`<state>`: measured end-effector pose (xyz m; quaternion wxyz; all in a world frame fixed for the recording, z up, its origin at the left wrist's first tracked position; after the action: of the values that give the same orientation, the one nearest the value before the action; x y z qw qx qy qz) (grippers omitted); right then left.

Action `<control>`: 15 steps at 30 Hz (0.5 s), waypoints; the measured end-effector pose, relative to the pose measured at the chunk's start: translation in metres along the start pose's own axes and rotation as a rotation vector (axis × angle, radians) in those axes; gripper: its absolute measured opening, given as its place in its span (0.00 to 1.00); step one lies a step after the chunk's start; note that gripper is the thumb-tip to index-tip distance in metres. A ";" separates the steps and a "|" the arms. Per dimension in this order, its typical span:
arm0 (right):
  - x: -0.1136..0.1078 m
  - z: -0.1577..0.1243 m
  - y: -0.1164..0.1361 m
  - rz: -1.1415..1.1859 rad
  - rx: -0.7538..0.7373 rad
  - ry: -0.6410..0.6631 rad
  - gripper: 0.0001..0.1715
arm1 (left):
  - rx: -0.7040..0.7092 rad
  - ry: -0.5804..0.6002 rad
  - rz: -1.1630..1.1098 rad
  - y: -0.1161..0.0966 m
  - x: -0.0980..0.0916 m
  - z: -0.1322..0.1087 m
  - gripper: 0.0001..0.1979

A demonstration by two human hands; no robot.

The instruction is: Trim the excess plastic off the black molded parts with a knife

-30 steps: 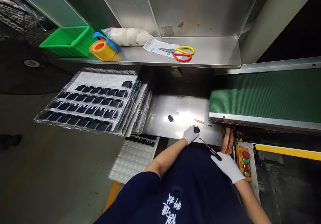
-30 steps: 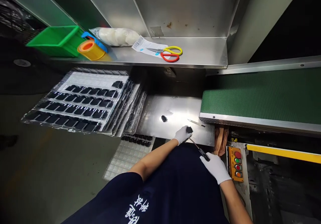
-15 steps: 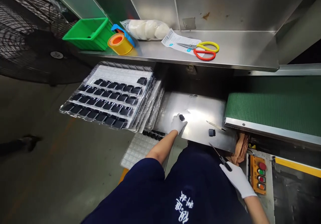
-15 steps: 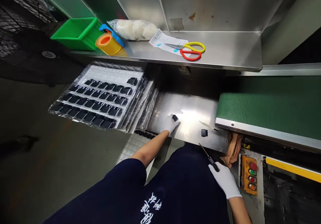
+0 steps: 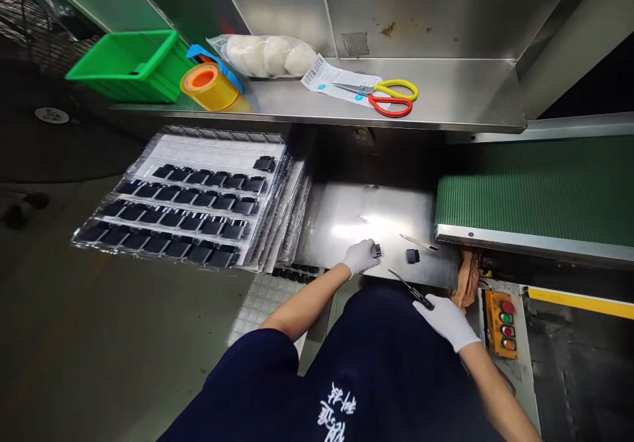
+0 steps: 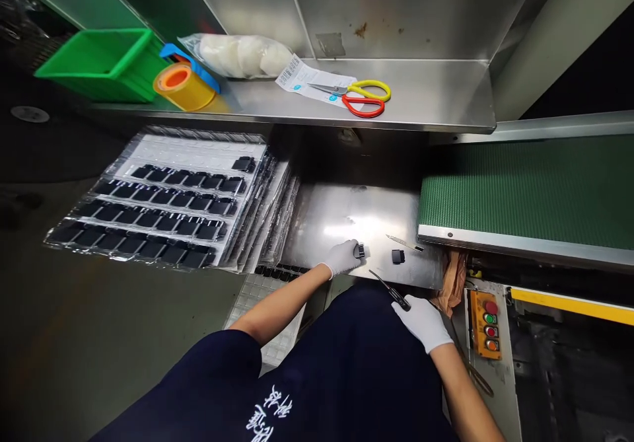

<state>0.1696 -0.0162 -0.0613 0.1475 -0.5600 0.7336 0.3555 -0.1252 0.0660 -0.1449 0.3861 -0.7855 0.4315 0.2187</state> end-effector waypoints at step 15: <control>-0.027 -0.018 0.019 -0.251 -0.031 0.006 0.27 | 0.018 -0.018 -0.138 -0.006 0.021 -0.032 0.15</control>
<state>0.1637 -0.0072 -0.0250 0.1803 -0.6507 0.6526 0.3438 -0.1090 0.0320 -0.1375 0.4114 -0.8077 0.3748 0.1947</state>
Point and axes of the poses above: each hand's wrist, its own z-axis towards the middle knuckle, its own x-axis out of the palm, y = z × x, the point moved 1 cm from there along z, towards the middle knuckle, and after that the axes turned 1 degree about x, right-handed, at the moved point
